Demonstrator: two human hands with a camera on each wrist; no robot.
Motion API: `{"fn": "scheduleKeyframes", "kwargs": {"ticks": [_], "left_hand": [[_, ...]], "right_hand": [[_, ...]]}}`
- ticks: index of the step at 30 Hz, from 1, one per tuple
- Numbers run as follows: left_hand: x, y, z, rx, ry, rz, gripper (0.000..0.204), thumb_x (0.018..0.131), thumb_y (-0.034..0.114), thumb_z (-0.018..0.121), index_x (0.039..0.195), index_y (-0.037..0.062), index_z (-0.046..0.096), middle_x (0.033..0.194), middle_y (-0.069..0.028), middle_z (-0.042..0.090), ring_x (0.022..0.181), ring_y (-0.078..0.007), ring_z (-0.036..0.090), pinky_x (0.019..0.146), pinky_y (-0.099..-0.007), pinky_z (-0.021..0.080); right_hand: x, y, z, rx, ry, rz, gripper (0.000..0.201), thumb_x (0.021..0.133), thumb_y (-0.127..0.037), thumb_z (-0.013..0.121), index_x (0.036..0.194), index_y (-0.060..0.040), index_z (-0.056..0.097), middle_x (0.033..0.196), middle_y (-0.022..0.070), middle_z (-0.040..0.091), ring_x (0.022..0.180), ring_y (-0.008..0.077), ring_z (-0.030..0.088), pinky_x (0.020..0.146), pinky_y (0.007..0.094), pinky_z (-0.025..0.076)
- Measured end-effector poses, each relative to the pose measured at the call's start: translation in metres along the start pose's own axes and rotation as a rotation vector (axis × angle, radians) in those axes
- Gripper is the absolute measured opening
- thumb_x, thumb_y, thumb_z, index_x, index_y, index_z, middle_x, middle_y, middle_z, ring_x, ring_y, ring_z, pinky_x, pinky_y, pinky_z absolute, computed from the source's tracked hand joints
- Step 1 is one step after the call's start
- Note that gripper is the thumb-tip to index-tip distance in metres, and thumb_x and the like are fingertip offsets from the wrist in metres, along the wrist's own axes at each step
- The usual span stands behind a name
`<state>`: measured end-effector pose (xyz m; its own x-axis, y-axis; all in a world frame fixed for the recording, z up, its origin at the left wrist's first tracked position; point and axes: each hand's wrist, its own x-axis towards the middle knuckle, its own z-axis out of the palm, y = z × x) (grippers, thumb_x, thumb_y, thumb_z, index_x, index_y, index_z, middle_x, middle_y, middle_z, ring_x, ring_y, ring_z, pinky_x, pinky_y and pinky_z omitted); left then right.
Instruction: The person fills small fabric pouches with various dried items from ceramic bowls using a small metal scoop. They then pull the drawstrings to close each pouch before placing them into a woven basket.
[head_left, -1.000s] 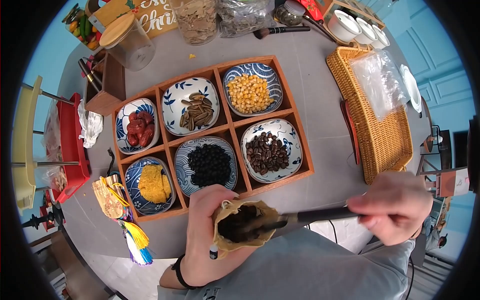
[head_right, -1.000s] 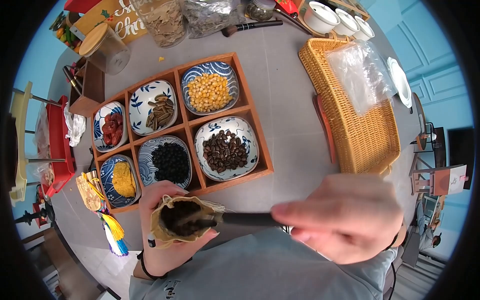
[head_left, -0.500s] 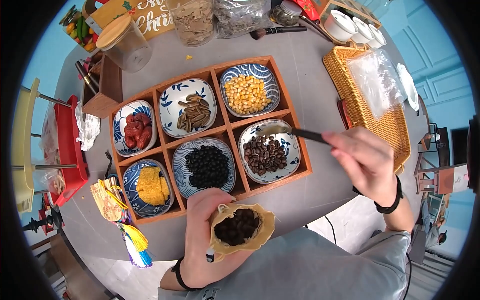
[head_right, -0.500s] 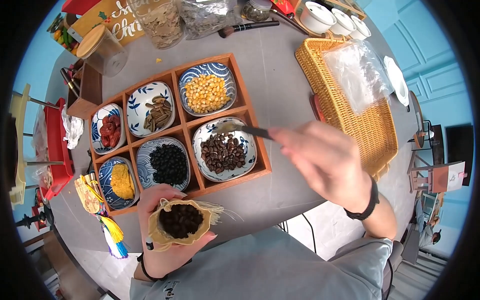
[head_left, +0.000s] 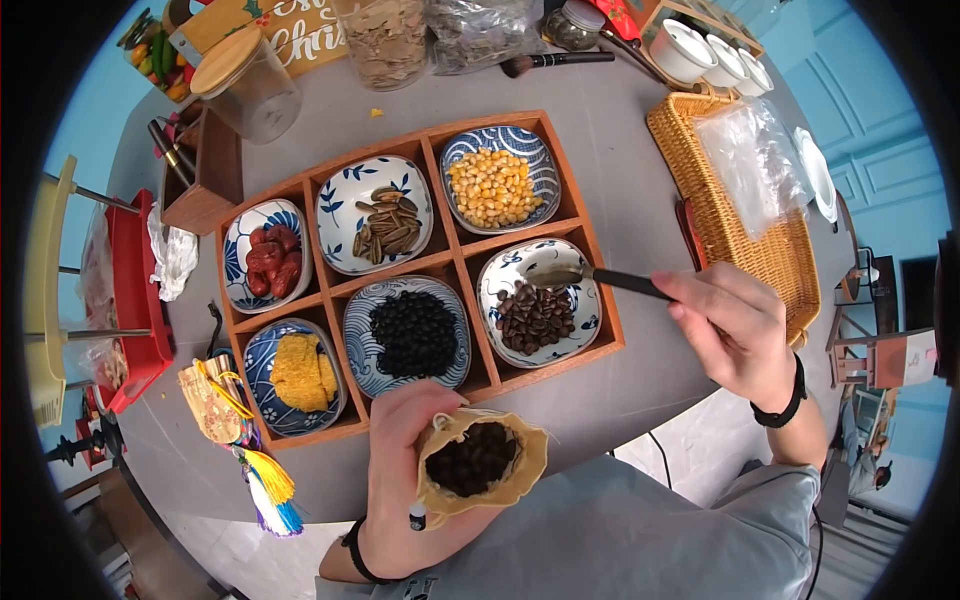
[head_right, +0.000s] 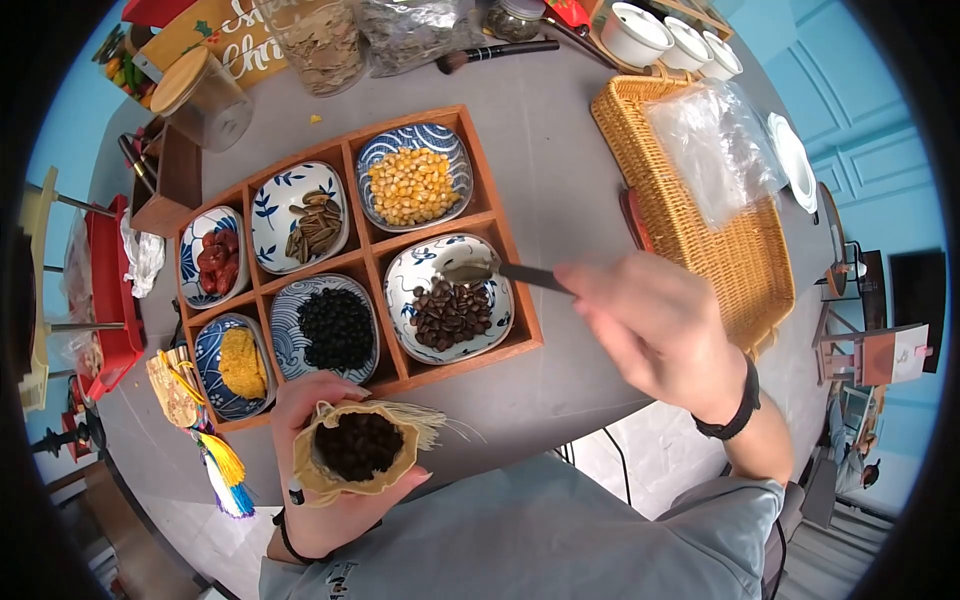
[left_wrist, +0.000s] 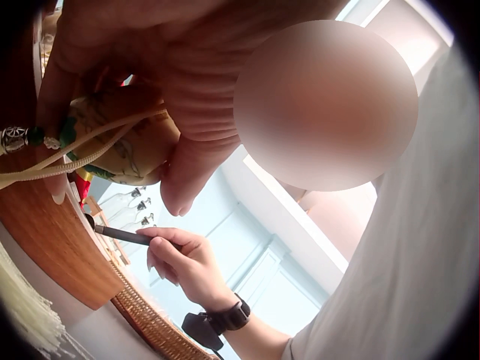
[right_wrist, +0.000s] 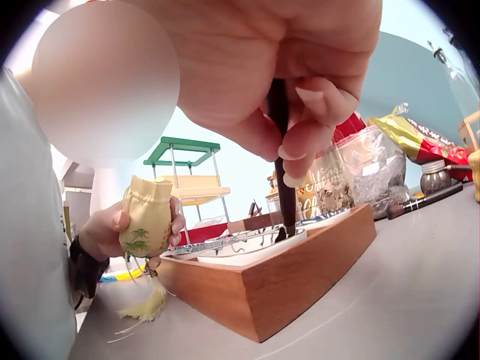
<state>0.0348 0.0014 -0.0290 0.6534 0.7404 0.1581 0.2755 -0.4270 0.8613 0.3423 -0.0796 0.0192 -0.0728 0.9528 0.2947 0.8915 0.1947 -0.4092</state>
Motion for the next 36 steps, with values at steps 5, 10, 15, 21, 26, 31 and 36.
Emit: {"fn": "scheduleKeyframes", "kwargs": {"ticks": [5, 10, 15, 21, 26, 31, 36], "left_hand": [[0.001, 0.001, -0.001, -0.052, 0.016, 0.046, 0.086, 0.061, 0.007, 0.098, 0.13, 0.0038, 0.046, 0.124, -0.0164, 0.052, 0.112, -0.028, 0.056, 0.09, -0.0347, 0.051], [0.0, 0.001, -0.001, -0.066, 0.02, 0.037, 0.086, 0.062, 0.007, 0.098, 0.13, 0.0038, 0.045, 0.123, -0.0166, 0.052, 0.109, -0.0268, 0.058, 0.088, -0.0333, 0.052], [0.0, 0.001, -0.002, -0.043, 0.026, 0.039, 0.085, 0.062, 0.007, 0.098, 0.129, 0.0038, 0.046, 0.123, -0.0169, 0.053, 0.107, -0.0263, 0.059, 0.088, -0.0328, 0.053], [0.0, -0.002, 0.0, -0.024, 0.035, 0.024, 0.086, 0.063, 0.015, 0.099, 0.129, 0.0049, 0.045, 0.122, -0.0147, 0.053, 0.108, -0.0252, 0.057, 0.088, -0.0341, 0.052], [0.0, -0.004, 0.001, 0.018, 0.02, 0.018, 0.089, 0.064, 0.028, 0.101, 0.129, 0.0068, 0.044, 0.119, -0.0112, 0.052, 0.106, -0.0214, 0.056, 0.092, -0.0349, 0.049], [0.0, -0.003, 0.004, -0.019, 0.035, -0.011, 0.087, 0.063, 0.025, 0.101, 0.128, 0.0073, 0.045, 0.119, -0.0109, 0.053, 0.105, -0.0204, 0.057, 0.092, -0.0342, 0.049], [0.003, 0.0, 0.003, -0.004, 0.028, 0.003, 0.086, 0.063, 0.021, 0.1, 0.128, 0.0074, 0.046, 0.12, -0.011, 0.052, 0.105, -0.0202, 0.057, 0.092, -0.0338, 0.049]], "right_hand": [[-0.009, -0.004, 0.007, 0.23, -0.046, 0.201, 0.016, 0.091, 0.0, 0.069, 0.106, 0.0026, 0.075, 0.077, 0.0092, 0.068, 0.06, 0.016, 0.06, 0.055, 0.0285, 0.046], [-0.013, -0.005, 0.016, 0.505, -0.074, 0.589, 0.014, 0.096, -0.004, 0.066, 0.106, 0.0023, 0.074, 0.067, 0.0, 0.061, 0.06, 0.0025, 0.054, 0.053, 0.024, 0.042], [-0.01, -0.001, 0.02, 0.659, -0.074, 0.677, 0.017, 0.1, -0.005, 0.062, 0.109, 0.0024, 0.074, 0.067, -0.0024, 0.061, 0.059, 0.0026, 0.053, 0.053, 0.0225, 0.041], [-0.011, 0.005, 0.018, 0.741, -0.035, 0.739, 0.018, 0.101, -0.006, 0.062, 0.11, 0.0018, 0.075, 0.068, -0.0027, 0.062, 0.058, 0.0016, 0.052, 0.051, 0.0199, 0.039], [-0.011, 0.007, 0.0, 0.762, 0.046, 0.744, 0.017, 0.1, -0.006, 0.063, 0.11, 0.0021, 0.074, 0.071, -0.0016, 0.065, 0.056, 0.001, 0.053, 0.048, 0.0177, 0.036], [-0.008, -0.008, -0.027, 0.699, 0.122, 0.691, 0.017, 0.099, -0.006, 0.063, 0.108, 0.0037, 0.074, 0.08, 0.0022, 0.069, 0.058, 0.0027, 0.057, 0.049, 0.0177, 0.037], [-0.012, -0.038, -0.044, 0.618, 0.103, 0.489, 0.02, 0.098, -0.009, 0.064, 0.108, 0.0061, 0.073, 0.087, 0.0098, 0.073, 0.059, 0.0074, 0.062, 0.05, 0.0204, 0.043]]}}
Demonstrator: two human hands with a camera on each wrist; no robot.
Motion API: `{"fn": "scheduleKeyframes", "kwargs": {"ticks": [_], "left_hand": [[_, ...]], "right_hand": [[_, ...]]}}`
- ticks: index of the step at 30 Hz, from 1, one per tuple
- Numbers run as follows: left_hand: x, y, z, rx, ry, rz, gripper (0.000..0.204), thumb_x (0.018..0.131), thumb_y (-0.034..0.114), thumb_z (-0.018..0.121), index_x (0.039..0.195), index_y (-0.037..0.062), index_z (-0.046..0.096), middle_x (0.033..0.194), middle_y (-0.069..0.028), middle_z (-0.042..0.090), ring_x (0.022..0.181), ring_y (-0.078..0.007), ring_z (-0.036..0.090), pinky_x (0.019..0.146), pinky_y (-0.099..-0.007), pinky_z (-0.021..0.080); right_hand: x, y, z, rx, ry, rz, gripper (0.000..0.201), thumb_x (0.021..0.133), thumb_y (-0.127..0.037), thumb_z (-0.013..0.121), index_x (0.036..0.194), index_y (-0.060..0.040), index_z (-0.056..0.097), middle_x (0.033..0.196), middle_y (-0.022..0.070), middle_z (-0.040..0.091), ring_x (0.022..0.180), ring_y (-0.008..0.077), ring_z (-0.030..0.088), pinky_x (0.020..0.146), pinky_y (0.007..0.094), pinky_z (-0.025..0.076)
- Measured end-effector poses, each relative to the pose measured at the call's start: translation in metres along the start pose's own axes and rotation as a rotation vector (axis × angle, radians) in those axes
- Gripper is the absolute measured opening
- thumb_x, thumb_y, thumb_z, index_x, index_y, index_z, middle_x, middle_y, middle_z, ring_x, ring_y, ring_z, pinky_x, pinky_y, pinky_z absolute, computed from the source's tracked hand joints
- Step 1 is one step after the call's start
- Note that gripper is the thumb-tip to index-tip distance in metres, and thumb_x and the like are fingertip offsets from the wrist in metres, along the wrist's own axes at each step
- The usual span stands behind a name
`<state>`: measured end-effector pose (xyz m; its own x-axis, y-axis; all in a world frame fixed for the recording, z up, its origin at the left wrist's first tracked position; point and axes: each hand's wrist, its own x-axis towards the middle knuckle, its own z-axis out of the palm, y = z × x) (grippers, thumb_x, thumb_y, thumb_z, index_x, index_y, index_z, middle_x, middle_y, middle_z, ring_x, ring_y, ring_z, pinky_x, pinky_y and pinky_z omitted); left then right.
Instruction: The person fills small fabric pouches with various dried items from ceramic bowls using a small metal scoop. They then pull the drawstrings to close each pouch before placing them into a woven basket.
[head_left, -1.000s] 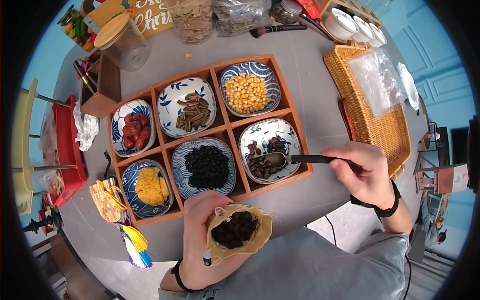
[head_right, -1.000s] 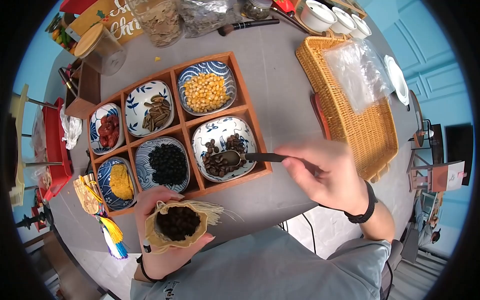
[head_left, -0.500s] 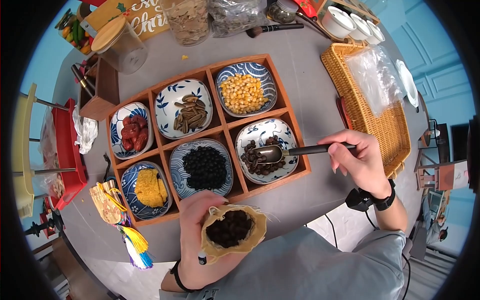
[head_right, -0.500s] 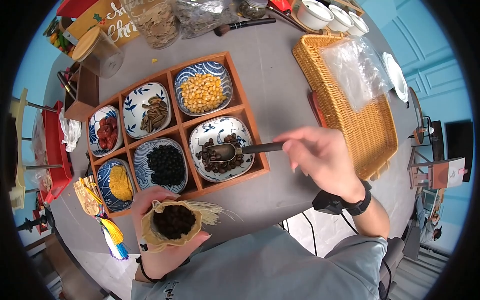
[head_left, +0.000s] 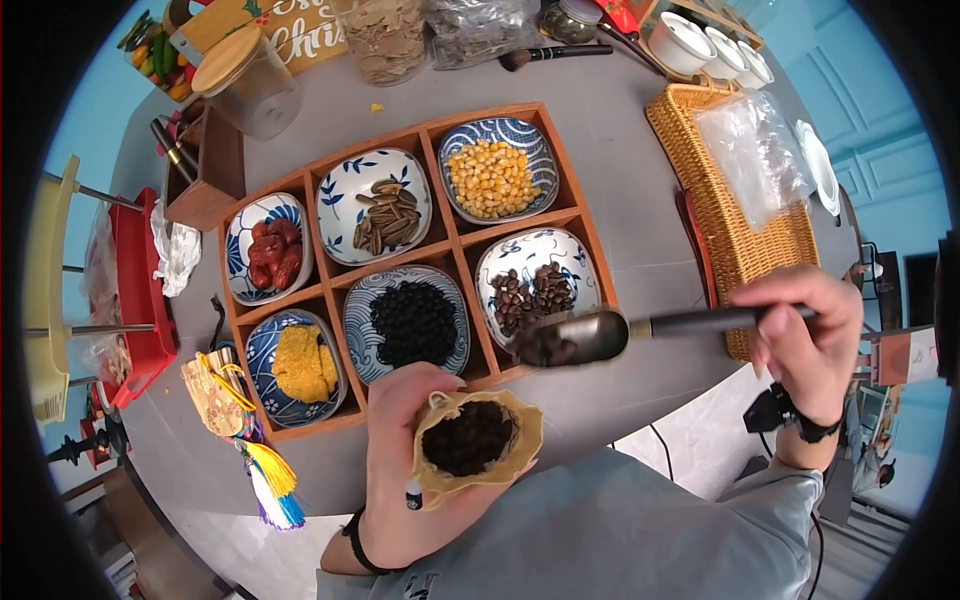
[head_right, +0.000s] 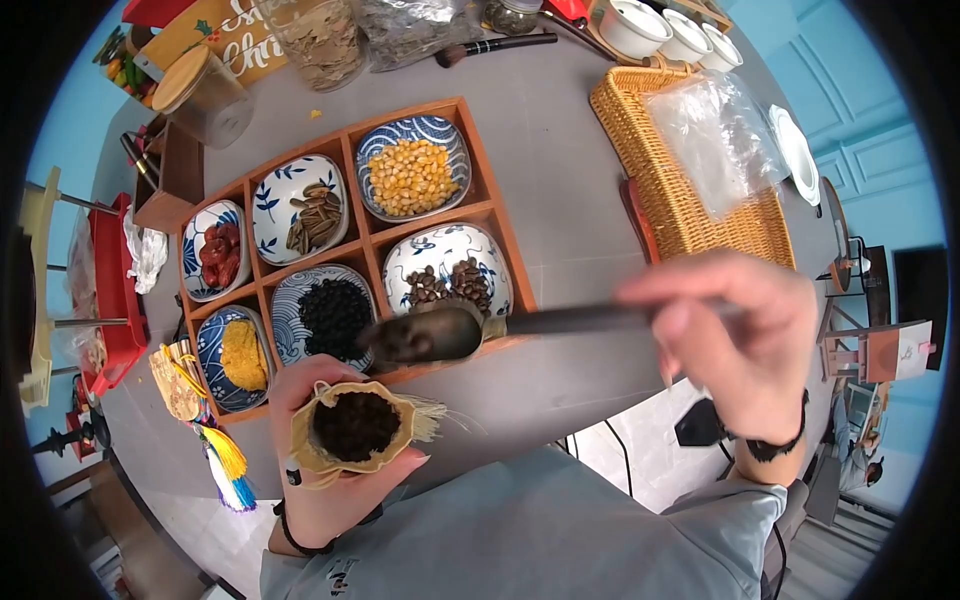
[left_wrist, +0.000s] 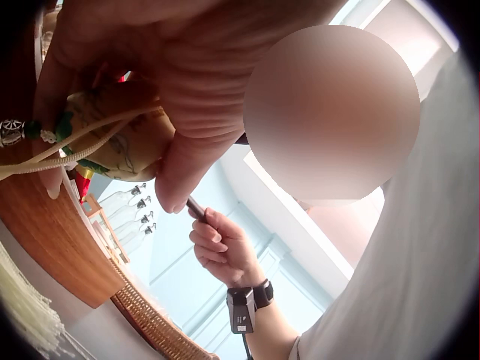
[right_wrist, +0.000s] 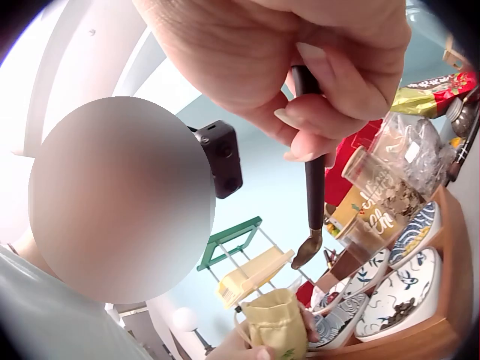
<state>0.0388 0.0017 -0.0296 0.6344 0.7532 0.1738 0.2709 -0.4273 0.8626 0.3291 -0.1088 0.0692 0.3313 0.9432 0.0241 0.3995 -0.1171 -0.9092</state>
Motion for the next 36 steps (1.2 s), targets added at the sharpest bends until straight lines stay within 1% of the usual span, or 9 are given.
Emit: {"fn": "scheduleKeyframes", "kwargs": {"ticks": [2, 5, 9, 13, 18, 24, 28, 32, 36], "left_hand": [[0.002, 0.003, -0.001, 0.007, 0.001, 0.013, 0.086, 0.063, 0.019, 0.1, 0.128, 0.0073, 0.046, 0.12, -0.011, 0.052, 0.105, -0.02, 0.057, 0.091, -0.0334, 0.049], [0.0, -0.003, 0.003, -0.087, -0.001, 0.029, 0.087, 0.062, 0.018, 0.1, 0.128, 0.0073, 0.045, 0.12, -0.0112, 0.052, 0.106, -0.0208, 0.057, 0.091, -0.0338, 0.05], [-0.004, -0.008, 0.007, -0.233, 0.01, 0.049, 0.084, 0.064, 0.01, 0.097, 0.131, 0.0047, 0.047, 0.128, -0.015, 0.049, 0.113, -0.027, 0.053, 0.092, -0.0353, 0.049], [-0.009, -0.007, 0.002, -0.213, 0.022, 0.093, 0.087, 0.058, 0.018, 0.103, 0.125, 0.0069, 0.047, 0.123, -0.0136, 0.053, 0.108, -0.0214, 0.06, 0.09, -0.0326, 0.055], [-0.022, -0.003, 0.002, -0.286, 0.048, 0.138, 0.085, 0.058, 0.019, 0.103, 0.122, 0.0049, 0.049, 0.125, -0.0147, 0.052, 0.115, -0.0227, 0.061, 0.092, -0.0339, 0.062], [-0.032, 0.002, 0.008, -0.285, 0.026, 0.156, 0.089, 0.063, 0.022, 0.101, 0.13, 0.0048, 0.044, 0.127, -0.0147, 0.05, 0.12, -0.0257, 0.058, 0.095, -0.0348, 0.059], [-0.04, 0.005, 0.015, -0.258, 0.013, 0.173, 0.094, 0.064, 0.022, 0.101, 0.133, 0.0053, 0.04, 0.128, -0.0152, 0.049, 0.123, -0.0276, 0.056, 0.099, -0.0375, 0.058], [-0.05, 0.009, 0.026, -0.294, 0.046, 0.112, 0.09, 0.061, 0.01, 0.1, 0.129, 0.0087, 0.039, 0.128, -0.0161, 0.049, 0.116, -0.0262, 0.058, 0.096, -0.0348, 0.052], [-0.057, 0.005, 0.039, -0.343, 0.057, 0.142, 0.091, 0.062, 0.01, 0.099, 0.131, 0.0077, 0.038, 0.128, -0.0149, 0.048, 0.115, -0.0251, 0.057, 0.096, -0.0341, 0.052]], "right_hand": [[-0.003, -0.004, -0.003, -0.018, -0.118, -0.151, 0.023, 0.097, -0.013, 0.069, 0.109, 0.0062, 0.074, 0.09, 0.0168, 0.075, 0.059, 0.0113, 0.064, 0.051, 0.0235, 0.047], [-0.002, -0.014, 0.012, -0.207, -0.227, -0.492, 0.018, 0.086, -0.003, 0.078, 0.104, 0.0014, 0.077, 0.081, 0.0129, 0.073, 0.053, 0.0131, 0.061, 0.046, 0.0245, 0.046], [-0.014, -0.013, 0.028, -0.227, -0.034, -0.617, 0.014, 0.081, 0.003, 0.079, 0.093, -0.0032, 0.079, 0.075, 0.0064, 0.068, 0.056, 0.0114, 0.06, 0.046, 0.0247, 0.046], [-0.044, 0.007, 0.004, -0.29, 0.185, -0.421, 0.027, 0.096, -0.005, 0.064, 0.121, -0.0005, 0.073, 0.082, 0.0092, 0.068, 0.062, 0.0128, 0.059, 0.055, 0.0252, 0.045], [-0.021, 0.047, 0.021, -0.468, 0.434, -0.242, 0.031, 0.097, 0.003, 0.061, 0.126, 0.0058, 0.07, 0.089, 0.0092, 0.069, 0.072, 0.0126, 0.061, 0.063, 0.0249, 0.047], [-0.002, 0.101, 0.027, -0.664, 0.426, -0.344, 0.038, 0.088, 0.009, 0.066, 0.125, -0.0002, 0.072, 0.09, 0.0139, 0.07, 0.073, 0.0231, 0.067, 0.067, 0.0299, 0.053], [-0.002, 0.095, 0.03, -0.703, 0.419, -0.22, 0.033, 0.087, 0.0, 0.069, 0.12, 0.0002, 0.066, 0.082, 0.015, 0.069, 0.066, 0.0276, 0.068, 0.061, 0.0377, 0.054], [-0.004, 0.104, 0.03, -0.753, 0.289, -0.138, 0.025, 0.087, -0.004, 0.065, 0.105, -0.0064, 0.048, 0.078, 0.0196, 0.069, 0.071, 0.0421, 0.069, 0.064, 0.0506, 0.055], [-0.003, 0.112, 0.036, -0.852, 0.1, -0.079, 0.017, 0.087, -0.008, 0.063, 0.099, -0.0037, 0.052, 0.07, 0.0212, 0.066, 0.066, 0.0424, 0.068, 0.063, 0.0532, 0.054]]}}
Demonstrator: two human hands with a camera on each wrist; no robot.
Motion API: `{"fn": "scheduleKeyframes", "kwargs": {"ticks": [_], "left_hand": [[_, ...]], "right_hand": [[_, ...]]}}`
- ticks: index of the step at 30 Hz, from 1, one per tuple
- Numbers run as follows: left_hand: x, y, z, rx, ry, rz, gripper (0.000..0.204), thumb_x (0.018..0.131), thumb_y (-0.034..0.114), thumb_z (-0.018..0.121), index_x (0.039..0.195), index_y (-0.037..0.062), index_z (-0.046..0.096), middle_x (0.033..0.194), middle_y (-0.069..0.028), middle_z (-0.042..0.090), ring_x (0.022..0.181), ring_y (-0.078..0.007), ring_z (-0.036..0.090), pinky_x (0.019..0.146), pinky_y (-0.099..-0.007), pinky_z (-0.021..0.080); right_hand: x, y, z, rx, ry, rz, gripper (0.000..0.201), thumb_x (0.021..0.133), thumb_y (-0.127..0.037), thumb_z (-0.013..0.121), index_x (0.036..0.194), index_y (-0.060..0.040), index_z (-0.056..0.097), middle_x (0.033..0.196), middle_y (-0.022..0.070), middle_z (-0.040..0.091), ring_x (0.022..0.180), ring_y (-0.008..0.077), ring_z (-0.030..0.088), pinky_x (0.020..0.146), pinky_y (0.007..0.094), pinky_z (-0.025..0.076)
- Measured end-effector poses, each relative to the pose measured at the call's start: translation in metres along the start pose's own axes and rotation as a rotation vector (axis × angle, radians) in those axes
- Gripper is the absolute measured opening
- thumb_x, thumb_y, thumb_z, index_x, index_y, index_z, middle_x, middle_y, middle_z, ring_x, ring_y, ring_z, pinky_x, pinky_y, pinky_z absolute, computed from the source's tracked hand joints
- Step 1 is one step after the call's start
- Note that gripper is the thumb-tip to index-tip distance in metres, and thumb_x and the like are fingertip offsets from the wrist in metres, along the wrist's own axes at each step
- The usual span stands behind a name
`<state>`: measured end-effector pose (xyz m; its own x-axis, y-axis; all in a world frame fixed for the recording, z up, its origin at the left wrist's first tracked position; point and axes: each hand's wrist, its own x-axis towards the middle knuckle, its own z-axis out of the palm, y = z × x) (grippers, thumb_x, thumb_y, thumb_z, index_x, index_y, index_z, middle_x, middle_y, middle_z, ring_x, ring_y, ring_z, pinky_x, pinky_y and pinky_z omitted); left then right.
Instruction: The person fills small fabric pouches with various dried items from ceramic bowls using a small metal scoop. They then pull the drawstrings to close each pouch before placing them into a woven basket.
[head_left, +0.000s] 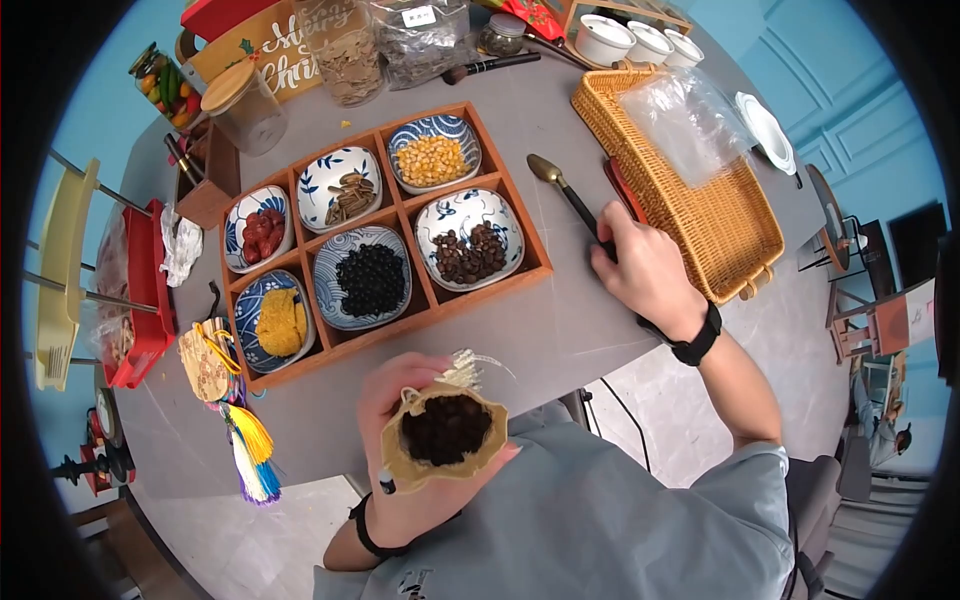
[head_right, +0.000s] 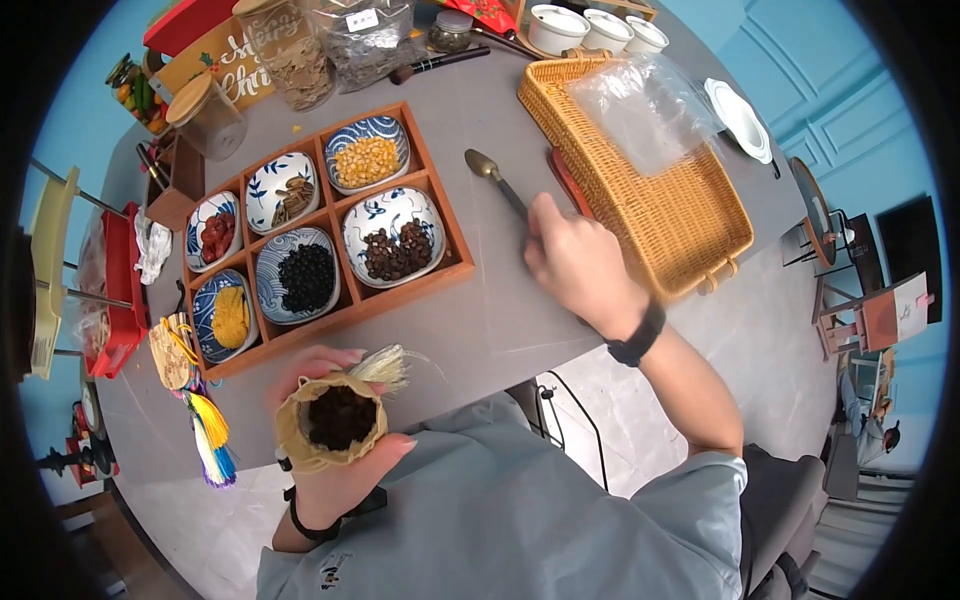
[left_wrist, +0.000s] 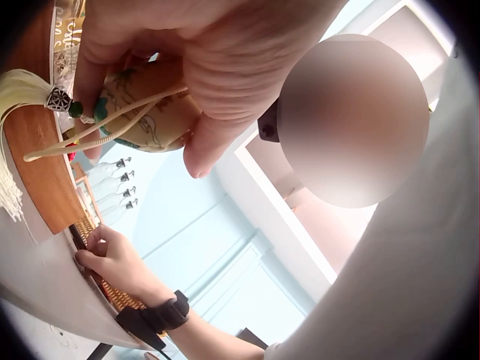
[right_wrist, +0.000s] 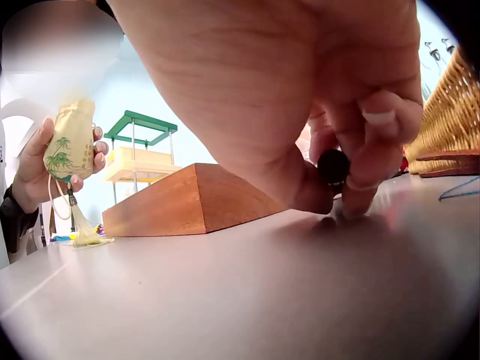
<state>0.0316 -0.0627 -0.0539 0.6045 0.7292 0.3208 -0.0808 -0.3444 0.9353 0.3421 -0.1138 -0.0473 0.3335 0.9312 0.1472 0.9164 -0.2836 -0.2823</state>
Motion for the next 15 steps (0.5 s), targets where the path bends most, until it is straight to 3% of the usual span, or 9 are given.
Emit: {"fn": "scheduleKeyframes", "kwargs": {"ticks": [8, 11, 12, 14, 15], "left_hand": [[-0.003, 0.0, 0.019, 0.053, -0.006, 0.082, 0.087, 0.065, 0.007, 0.097, 0.133, 0.0065, 0.042, 0.13, -0.0125, 0.047, 0.112, -0.0211, 0.055, 0.092, -0.0315, 0.05], [-0.001, -0.001, 0.022, 0.061, 0.012, 0.107, 0.084, 0.067, 0.007, 0.096, 0.132, 0.0061, 0.043, 0.129, -0.0121, 0.047, 0.107, -0.0207, 0.057, 0.091, -0.0315, 0.05], [0.0, -0.003, 0.022, 0.093, 0.021, 0.117, 0.083, 0.067, 0.007, 0.096, 0.132, 0.006, 0.043, 0.128, -0.012, 0.047, 0.106, -0.0208, 0.057, 0.091, -0.0317, 0.05], [0.002, -0.006, 0.025, 0.108, 0.044, 0.12, 0.081, 0.068, 0.006, 0.095, 0.131, 0.0057, 0.044, 0.127, -0.0123, 0.048, 0.106, -0.0215, 0.057, 0.09, -0.0325, 0.05], [0.005, -0.009, 0.027, 0.095, 0.064, 0.123, 0.079, 0.068, 0.006, 0.094, 0.13, 0.0056, 0.044, 0.127, -0.0125, 0.048, 0.106, -0.0222, 0.057, 0.09, -0.033, 0.05]], "right_hand": [[0.007, 0.002, -0.001, -0.034, -0.109, -0.112, 0.026, 0.093, -0.02, 0.067, 0.102, -0.0011, 0.052, 0.075, 0.0235, 0.068, 0.073, 0.0449, 0.068, 0.068, 0.0546, 0.054], [-0.003, -0.011, -0.02, 0.013, -0.019, -0.106, 0.029, 0.092, -0.022, 0.07, 0.1, -0.0026, 0.051, 0.073, 0.0203, 0.067, 0.072, 0.0437, 0.068, 0.065, 0.0527, 0.053], [-0.012, -0.022, -0.028, 0.134, 0.076, -0.145, 0.029, 0.091, -0.02, 0.074, 0.098, -0.004, 0.051, 0.072, 0.016, 0.065, 0.068, 0.0402, 0.068, 0.061, 0.0475, 0.053], [-0.044, -0.036, -0.042, 0.382, 0.121, -0.24, 0.03, 0.087, -0.02, 0.081, 0.098, -0.0055, 0.058, 0.077, 0.0092, 0.066, 0.062, 0.0239, 0.066, 0.055, 0.0353, 0.051], [-0.059, -0.033, -0.039, 0.464, 0.154, -0.453, 0.036, 0.083, -0.024, 0.087, 0.1, -0.0055, 0.061, 0.079, 0.0068, 0.067, 0.062, 0.0195, 0.064, 0.054, 0.0332, 0.051]]}}
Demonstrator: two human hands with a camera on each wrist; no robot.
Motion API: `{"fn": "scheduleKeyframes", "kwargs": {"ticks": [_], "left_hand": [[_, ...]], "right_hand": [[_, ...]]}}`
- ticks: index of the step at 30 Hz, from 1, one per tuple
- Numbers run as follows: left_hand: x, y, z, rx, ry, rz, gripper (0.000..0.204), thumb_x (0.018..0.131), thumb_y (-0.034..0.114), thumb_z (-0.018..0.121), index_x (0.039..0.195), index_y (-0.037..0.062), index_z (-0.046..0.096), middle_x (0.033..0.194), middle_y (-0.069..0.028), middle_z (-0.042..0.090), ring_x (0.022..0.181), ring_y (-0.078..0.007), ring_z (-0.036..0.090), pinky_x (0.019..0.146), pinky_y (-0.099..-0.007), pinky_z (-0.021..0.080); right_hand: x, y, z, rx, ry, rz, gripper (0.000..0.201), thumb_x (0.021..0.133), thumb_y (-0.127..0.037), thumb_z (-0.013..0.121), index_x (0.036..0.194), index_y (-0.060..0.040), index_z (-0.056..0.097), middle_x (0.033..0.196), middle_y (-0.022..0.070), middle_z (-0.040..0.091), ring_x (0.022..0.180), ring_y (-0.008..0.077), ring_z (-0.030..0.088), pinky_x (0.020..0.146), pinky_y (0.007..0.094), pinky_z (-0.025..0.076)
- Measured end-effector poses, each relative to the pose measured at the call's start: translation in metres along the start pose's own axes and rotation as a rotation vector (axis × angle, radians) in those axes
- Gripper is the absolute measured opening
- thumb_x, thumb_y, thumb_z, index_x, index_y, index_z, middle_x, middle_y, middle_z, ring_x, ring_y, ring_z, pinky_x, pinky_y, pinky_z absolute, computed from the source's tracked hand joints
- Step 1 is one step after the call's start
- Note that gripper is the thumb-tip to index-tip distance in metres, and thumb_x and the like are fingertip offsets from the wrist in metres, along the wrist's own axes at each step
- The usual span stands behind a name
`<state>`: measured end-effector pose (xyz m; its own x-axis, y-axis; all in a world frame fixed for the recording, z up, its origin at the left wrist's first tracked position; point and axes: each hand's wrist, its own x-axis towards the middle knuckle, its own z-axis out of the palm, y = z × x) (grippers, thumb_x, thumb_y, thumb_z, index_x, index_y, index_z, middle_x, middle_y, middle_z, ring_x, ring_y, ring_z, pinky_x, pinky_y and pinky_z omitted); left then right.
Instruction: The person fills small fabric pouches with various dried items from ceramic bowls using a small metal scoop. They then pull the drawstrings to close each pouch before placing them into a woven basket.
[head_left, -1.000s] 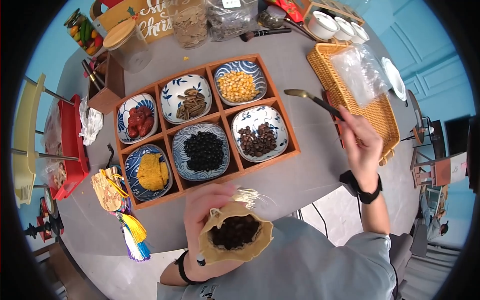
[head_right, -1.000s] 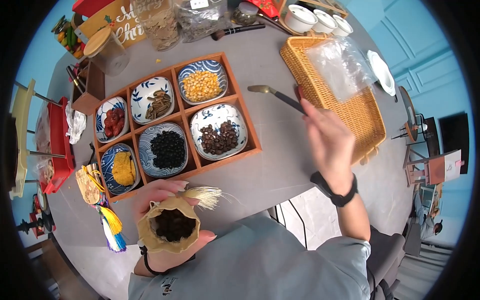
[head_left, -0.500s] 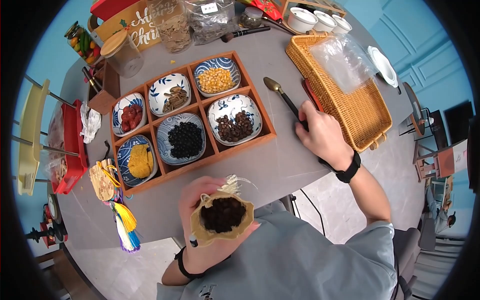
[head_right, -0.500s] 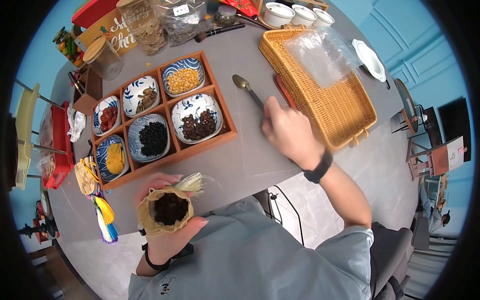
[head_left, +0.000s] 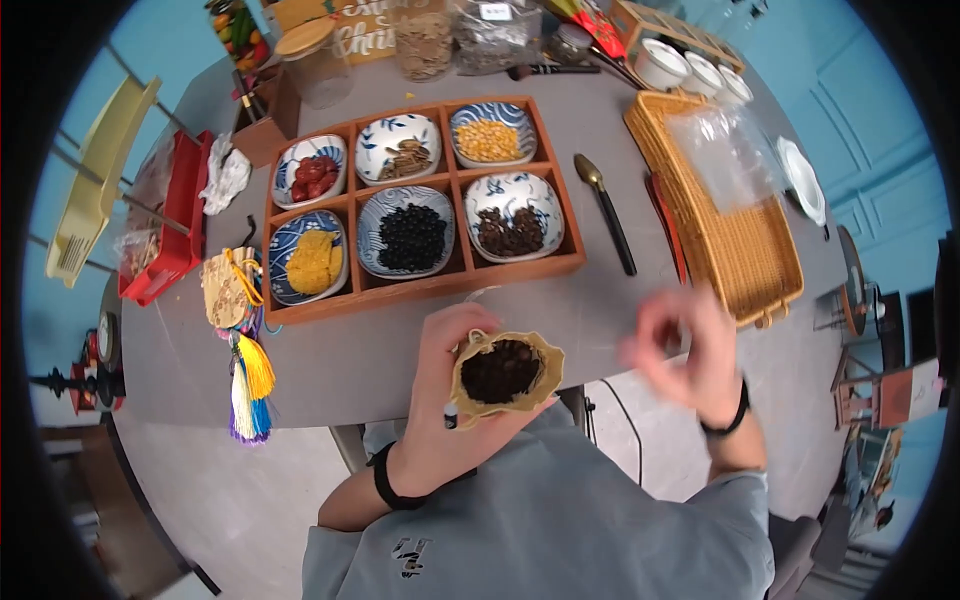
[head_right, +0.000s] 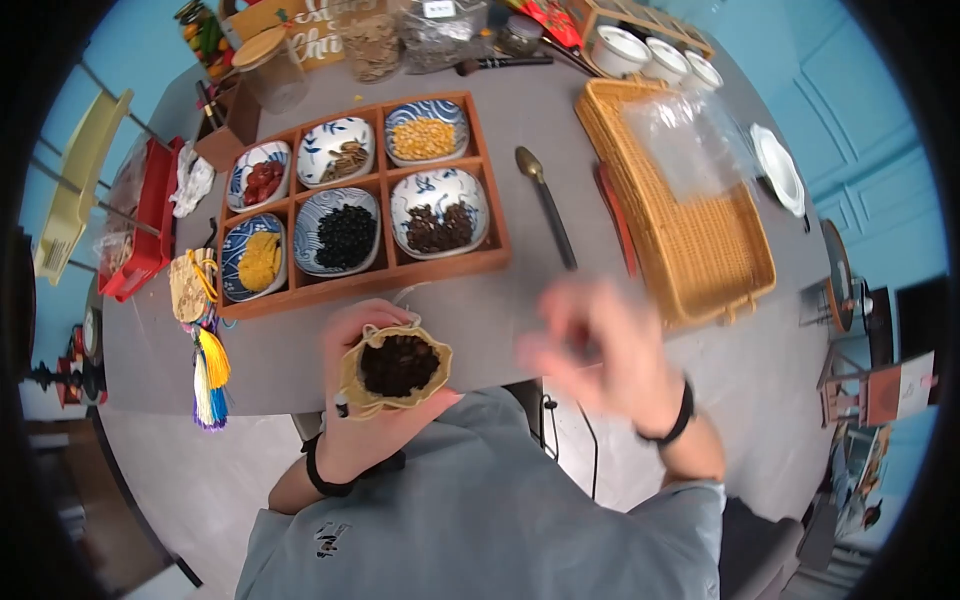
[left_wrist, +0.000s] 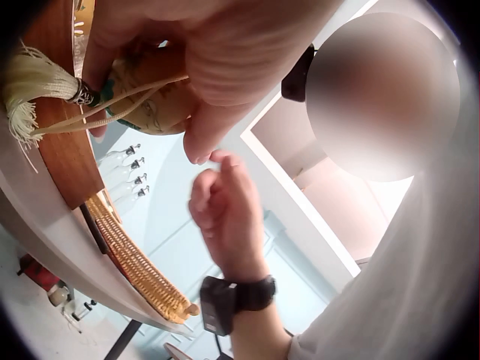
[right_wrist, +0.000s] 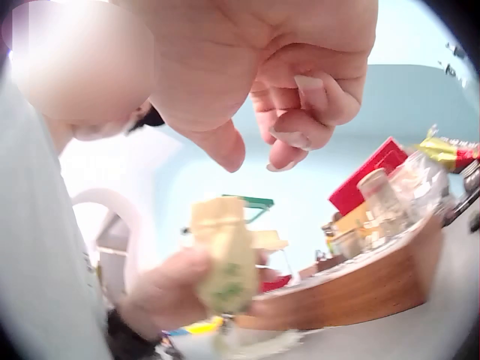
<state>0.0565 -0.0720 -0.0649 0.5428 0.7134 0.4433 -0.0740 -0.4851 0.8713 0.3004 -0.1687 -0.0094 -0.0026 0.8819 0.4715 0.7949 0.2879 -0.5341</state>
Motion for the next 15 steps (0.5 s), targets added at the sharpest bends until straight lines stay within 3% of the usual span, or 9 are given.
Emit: {"fn": "scheduleKeyframes", "kwargs": {"ticks": [3, 6, 7, 10, 15], "left_hand": [[-0.001, -0.006, 0.004, 0.058, 0.047, -0.001, 0.082, 0.066, 0.008, 0.096, 0.129, 0.0072, 0.043, 0.125, -0.0115, 0.05, 0.108, -0.0213, 0.057, 0.092, -0.0336, 0.05], [-0.003, -0.004, 0.004, 0.141, 0.06, 0.011, 0.083, 0.067, 0.01, 0.096, 0.13, 0.0079, 0.042, 0.125, -0.0116, 0.051, 0.109, -0.0217, 0.057, 0.093, -0.0343, 0.049], [-0.005, -0.003, 0.006, 0.159, 0.058, 0.013, 0.083, 0.067, 0.01, 0.095, 0.131, 0.0078, 0.042, 0.125, -0.0119, 0.051, 0.11, -0.0223, 0.057, 0.094, -0.0346, 0.049], [-0.011, -0.003, 0.013, 0.14, 0.04, -0.002, 0.079, 0.068, 0.006, 0.09, 0.131, 0.0046, 0.044, 0.124, -0.0158, 0.05, 0.111, -0.0322, 0.055, 0.093, -0.0397, 0.048], [-0.017, -0.002, 0.035, 0.064, -0.029, -0.089, 0.085, 0.07, 0.008, 0.09, 0.139, 0.0027, 0.041, 0.131, -0.0172, 0.049, 0.121, -0.0344, 0.054, 0.102, -0.0414, 0.047]], "right_hand": [[0.005, -0.032, 0.014, 0.181, -0.127, -0.323, 0.052, 0.079, -0.024, 0.091, 0.116, 0.0003, 0.064, 0.074, 0.0057, 0.067, 0.055, 0.0208, 0.062, 0.05, 0.0315, 0.049], [0.008, -0.031, 0.04, 0.274, -0.121, -0.242, 0.051, 0.079, -0.02, 0.09, 0.117, 0.0006, 0.063, 0.072, 0.0058, 0.065, 0.054, 0.0206, 0.061, 0.049, 0.0317, 0.048], [0.011, -0.031, 0.042, 0.297, -0.113, -0.228, 0.043, 0.078, -0.017, 0.089, 0.11, 0.0004, 0.065, 0.071, 0.007, 0.063, 0.054, 0.0228, 0.061, 0.049, 0.0327, 0.048], [0.012, -0.021, 0.041, 0.199, -0.095, -0.371, 0.032, 0.078, -0.013, 0.087, 0.1, -0.0005, 0.067, 0.073, 0.0088, 0.063, 0.057, 0.0251, 0.062, 0.051, 0.0343, 0.049], [0.006, -0.004, 0.032, 0.191, -0.114, -0.301, 0.023, 0.079, -0.008, 0.084, 0.092, -0.0013, 0.067, 0.079, 0.0096, 0.064, 0.064, 0.0279, 0.064, 0.053, 0.0372, 0.051]]}}
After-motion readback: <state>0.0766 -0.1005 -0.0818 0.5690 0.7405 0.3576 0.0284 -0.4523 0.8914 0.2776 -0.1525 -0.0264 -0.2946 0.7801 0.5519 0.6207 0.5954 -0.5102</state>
